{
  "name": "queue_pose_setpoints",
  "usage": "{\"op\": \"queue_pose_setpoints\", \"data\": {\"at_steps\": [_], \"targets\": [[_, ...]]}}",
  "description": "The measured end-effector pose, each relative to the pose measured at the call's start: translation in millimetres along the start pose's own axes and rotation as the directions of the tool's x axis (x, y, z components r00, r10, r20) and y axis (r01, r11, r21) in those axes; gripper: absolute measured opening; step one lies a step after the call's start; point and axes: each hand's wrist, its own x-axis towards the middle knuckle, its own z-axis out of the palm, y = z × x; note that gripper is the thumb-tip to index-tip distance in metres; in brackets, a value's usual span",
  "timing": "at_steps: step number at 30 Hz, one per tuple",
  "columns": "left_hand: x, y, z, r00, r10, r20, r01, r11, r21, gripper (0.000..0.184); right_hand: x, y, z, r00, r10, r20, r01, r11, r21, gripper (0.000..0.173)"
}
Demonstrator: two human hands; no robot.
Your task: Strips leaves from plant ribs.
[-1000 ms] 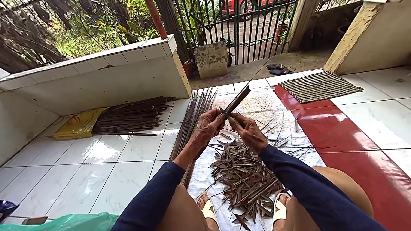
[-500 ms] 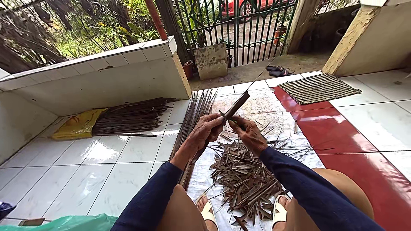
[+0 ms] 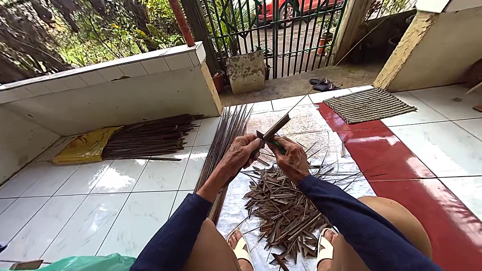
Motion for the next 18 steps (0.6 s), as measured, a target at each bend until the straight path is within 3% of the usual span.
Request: {"op": "queue_pose_setpoints", "data": {"at_steps": [18], "targets": [[-10,4,-6,0.998,-0.025,0.064,0.022,0.998,0.051,0.030,40,35,-31,0.961,0.220,-0.171,-0.201,0.972,0.118,0.037]]}}
